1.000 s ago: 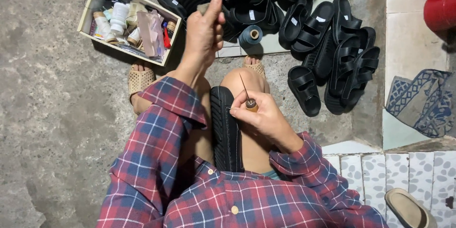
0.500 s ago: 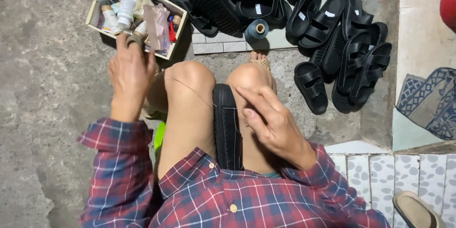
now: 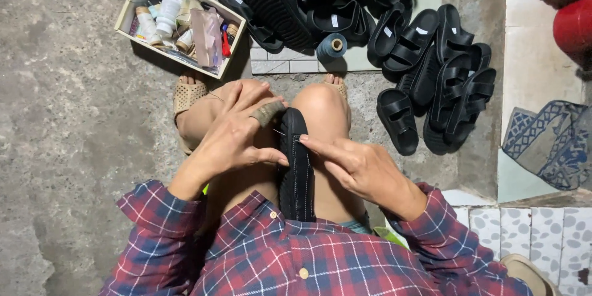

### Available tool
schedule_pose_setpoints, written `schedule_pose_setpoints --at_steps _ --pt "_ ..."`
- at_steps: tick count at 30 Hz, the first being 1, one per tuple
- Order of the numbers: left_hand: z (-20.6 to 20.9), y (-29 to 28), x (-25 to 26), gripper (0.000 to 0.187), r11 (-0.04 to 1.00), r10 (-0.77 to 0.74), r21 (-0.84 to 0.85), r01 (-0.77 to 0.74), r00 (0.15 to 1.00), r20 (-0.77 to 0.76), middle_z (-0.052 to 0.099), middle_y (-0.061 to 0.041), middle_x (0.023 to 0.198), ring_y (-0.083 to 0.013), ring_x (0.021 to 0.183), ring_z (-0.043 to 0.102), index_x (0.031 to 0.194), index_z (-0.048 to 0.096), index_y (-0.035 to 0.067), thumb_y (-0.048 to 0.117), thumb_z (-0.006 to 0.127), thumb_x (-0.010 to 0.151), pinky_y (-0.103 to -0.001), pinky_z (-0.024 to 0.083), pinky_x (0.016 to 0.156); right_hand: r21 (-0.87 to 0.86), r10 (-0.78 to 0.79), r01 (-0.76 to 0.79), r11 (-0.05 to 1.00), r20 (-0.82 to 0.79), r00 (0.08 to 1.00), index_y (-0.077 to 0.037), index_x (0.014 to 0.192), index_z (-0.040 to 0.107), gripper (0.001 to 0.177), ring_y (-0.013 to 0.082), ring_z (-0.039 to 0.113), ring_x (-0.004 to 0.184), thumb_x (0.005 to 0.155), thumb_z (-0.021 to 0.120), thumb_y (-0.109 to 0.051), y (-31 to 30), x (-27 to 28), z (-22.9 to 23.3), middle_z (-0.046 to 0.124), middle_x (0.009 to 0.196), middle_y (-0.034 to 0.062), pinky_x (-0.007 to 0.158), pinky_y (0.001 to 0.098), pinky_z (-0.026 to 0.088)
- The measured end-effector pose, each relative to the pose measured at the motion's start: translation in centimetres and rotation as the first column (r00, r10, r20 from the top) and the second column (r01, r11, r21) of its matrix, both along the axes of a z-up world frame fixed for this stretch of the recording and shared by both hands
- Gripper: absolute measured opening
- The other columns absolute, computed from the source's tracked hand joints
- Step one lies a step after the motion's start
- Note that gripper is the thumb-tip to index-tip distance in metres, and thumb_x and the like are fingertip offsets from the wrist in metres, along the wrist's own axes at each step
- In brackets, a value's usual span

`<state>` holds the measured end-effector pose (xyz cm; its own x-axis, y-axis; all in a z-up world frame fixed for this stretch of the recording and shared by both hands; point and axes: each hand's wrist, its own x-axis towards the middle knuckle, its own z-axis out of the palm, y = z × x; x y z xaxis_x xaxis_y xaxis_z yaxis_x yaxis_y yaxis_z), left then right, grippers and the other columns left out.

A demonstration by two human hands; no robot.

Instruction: Hand-stitching the sole of a black sandal using an awl and thread.

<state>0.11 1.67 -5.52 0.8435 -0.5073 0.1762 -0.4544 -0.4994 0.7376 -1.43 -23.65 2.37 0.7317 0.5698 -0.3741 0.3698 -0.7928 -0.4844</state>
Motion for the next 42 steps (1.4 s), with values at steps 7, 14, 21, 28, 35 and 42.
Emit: schedule_pose_setpoints --at_steps 7,14,21,28,35,42 --pt "-0.1 -0.5 -0.4 0.066 0.996 0.093 0.002 -0.093 0.991 0.097 0.065 -0.006 0.123 -0.0322 0.132 0.043 0.078 0.067 0.001 0.063 0.079 0.060 -0.062 0.016 0.112 -0.160 0.093 -0.089 0.983 0.020 0.995 -0.044 0.134 0.049 0.045 0.0342 0.066 0.064 0.092 0.044 -0.029 0.8 1.4 1.8 0.063 0.074 0.0063 0.058 0.0444 0.055" --pt "-0.5 -1.2 -0.7 0.081 0.984 0.175 0.020 -0.179 0.975 0.136 0.066 -0.004 0.114 -0.0287 0.127 0.047 0.107 0.068 0.009 0.072 0.070 0.057 -0.060 0.015 0.113 -0.353 0.256 -0.222 0.909 0.050 0.965 -0.041 0.130 0.054 0.041 0.0351 0.066 0.052 0.092 0.043 -0.030 2.4 2.6 4.4 0.062 0.073 0.0070 0.048 0.0447 0.054" --pt "-1.4 -1.4 -0.7 0.082 0.971 0.229 0.024 -0.239 0.953 0.199 0.067 -0.002 0.110 -0.0250 0.125 0.049 0.106 0.068 0.011 0.075 0.067 0.055 -0.060 0.019 0.112 -0.207 0.295 -0.251 0.946 0.221 0.930 -0.040 0.124 0.058 0.035 0.0263 0.063 0.050 0.092 0.047 -0.031 0.0 2.6 0.0 0.054 0.075 -0.0009 0.048 0.0369 0.053" --pt "-1.8 -1.7 -0.5 0.081 0.972 0.232 -0.015 -0.235 0.948 0.218 0.069 -0.003 0.110 -0.0254 0.123 0.052 0.107 0.069 0.011 0.073 0.069 0.056 -0.061 0.019 0.111 0.083 0.175 -0.215 0.973 0.345 0.922 -0.030 0.118 0.067 0.030 0.0235 0.061 0.054 0.091 0.054 -0.024 -0.4 1.9 -2.6 0.059 0.079 -0.0029 0.050 0.0325 0.051" --pt "-1.2 -1.4 -0.9 0.072 0.969 0.244 -0.108 -0.224 0.941 0.234 0.067 -0.005 0.112 -0.0273 0.123 0.052 0.105 0.068 0.007 0.065 0.074 0.063 -0.061 0.020 0.111 0.246 0.047 -0.145 0.958 0.365 0.930 -0.024 0.113 0.071 0.027 0.0214 0.066 0.061 0.090 0.058 -0.017 0.9 1.4 -3.0 0.065 0.083 -0.0025 0.054 0.0289 0.053" --pt "-1.2 1.3 -3.8 0.014 0.987 0.153 0.008 -0.164 0.936 0.316 0.063 -0.007 0.081 -0.0256 0.090 0.060 0.056 0.059 0.004 0.012 0.070 0.059 -0.056 0.039 0.103 0.321 0.000 -0.116 0.940 0.341 0.940 -0.021 0.110 0.072 0.025 0.0213 0.067 0.063 0.088 0.062 -0.016 0.4 1.5 -3.5 0.067 0.083 -0.0011 0.056 0.0293 0.054"
